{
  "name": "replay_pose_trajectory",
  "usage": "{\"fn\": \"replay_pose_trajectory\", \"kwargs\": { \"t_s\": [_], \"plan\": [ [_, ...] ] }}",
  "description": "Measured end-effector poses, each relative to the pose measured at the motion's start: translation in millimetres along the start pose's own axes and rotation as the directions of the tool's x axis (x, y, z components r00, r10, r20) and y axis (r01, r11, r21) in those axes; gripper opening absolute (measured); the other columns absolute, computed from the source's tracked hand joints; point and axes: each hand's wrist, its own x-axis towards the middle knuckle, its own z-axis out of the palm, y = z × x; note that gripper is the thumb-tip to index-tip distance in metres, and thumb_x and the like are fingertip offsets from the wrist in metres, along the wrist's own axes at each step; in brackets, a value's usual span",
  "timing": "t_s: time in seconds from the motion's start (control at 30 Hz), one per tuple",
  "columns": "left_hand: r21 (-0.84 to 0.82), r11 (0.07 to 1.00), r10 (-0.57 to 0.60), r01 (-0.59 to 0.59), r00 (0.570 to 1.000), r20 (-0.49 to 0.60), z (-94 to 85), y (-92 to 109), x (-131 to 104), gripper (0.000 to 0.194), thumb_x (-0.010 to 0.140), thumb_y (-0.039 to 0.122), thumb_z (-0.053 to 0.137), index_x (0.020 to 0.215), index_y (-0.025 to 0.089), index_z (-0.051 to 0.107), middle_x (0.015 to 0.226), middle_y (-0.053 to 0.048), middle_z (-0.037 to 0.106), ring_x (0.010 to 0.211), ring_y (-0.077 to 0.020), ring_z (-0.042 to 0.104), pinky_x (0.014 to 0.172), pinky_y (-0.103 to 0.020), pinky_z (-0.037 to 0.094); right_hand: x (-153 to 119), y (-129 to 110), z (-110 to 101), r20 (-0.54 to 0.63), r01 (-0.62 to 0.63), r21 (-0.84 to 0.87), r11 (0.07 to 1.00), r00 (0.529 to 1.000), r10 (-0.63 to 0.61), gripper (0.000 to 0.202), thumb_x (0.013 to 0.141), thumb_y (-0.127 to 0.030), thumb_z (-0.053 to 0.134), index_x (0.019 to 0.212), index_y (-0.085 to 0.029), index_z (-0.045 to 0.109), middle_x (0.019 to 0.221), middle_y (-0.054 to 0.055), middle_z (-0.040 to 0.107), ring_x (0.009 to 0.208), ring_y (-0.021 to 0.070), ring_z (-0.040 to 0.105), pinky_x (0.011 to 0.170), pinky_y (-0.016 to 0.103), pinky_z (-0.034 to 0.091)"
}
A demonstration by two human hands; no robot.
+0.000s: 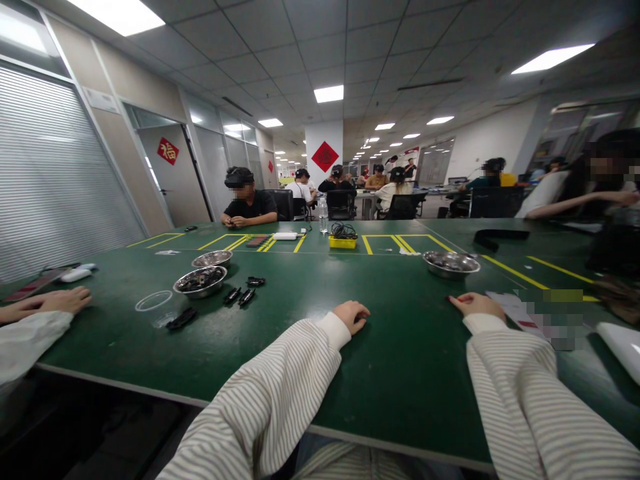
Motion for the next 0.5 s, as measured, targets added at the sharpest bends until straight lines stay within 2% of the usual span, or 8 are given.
{"fn": "replay_pose_trajectory", "kwargs": {
  "t_s": [0.1, 0.33, 0.4, 0.5],
  "plan": [
    [-0.004, 1.000, 0.009, -0.009, 1.000, 0.002, 1.0, -2.0, 0.6, 0.019, 0.066, 0.015, 0.048, 0.083, 0.015, 0.055, 0.074, -0.002, 0.055, 0.071, -0.0118, 0.048, 0.069, -0.023, 0.040, -0.1, -1.0, -1.7, 0.051, -0.111, -0.063, 0.992, 0.992, 0.114, 0.037, 0.054, -0.051, 0.053, 0.072, -0.020, 0.062, 0.074, 0.010, 0.061, 0.064, 0.0222, 0.053, 0.048, 0.028, 0.033],
    [0.032, 0.999, 0.005, -0.006, 1.000, 0.009, 3.1, -4.4, -0.4, 0.018, 0.066, 0.018, 0.049, 0.084, 0.017, 0.055, 0.077, -0.003, 0.054, 0.075, -0.0133, 0.047, 0.072, -0.025, 0.039, 0.2, -2.5, -4.9, 0.057, -0.163, -0.129, 0.978, 0.983, 0.172, 0.038, 0.053, -0.051, 0.054, 0.075, -0.022, 0.064, 0.081, 0.013, 0.061, 0.065, 0.0251, 0.053, 0.045, 0.030, 0.032],
    [0.082, 0.996, -0.030, 0.030, 1.000, -0.006, -0.5, -10.3, -4.8, 0.018, 0.066, 0.021, 0.051, 0.083, 0.017, 0.056, 0.080, -0.004, 0.054, 0.079, -0.0150, 0.046, 0.074, -0.028, 0.038, 2.1, -1.4, -4.3, 0.062, -0.155, -0.136, 0.979, 0.984, 0.164, 0.038, 0.053, -0.051, 0.054, 0.074, -0.021, 0.064, 0.079, 0.013, 0.061, 0.064, 0.0248, 0.053, 0.045, 0.030, 0.033],
    [0.194, 0.967, -0.155, 0.165, 0.986, -0.068, -16.5, -31.0, -19.2, 0.019, 0.065, 0.026, 0.053, 0.081, 0.018, 0.056, 0.086, -0.005, 0.053, 0.087, -0.0187, 0.042, 0.077, -0.032, 0.036, 5.0, -0.6, -4.2, 0.094, -0.146, -0.152, 0.978, 0.982, 0.161, 0.037, 0.055, -0.051, 0.052, 0.073, -0.021, 0.064, 0.079, 0.013, 0.061, 0.065, 0.0260, 0.054, 0.045, 0.030, 0.033]
  ]
}}
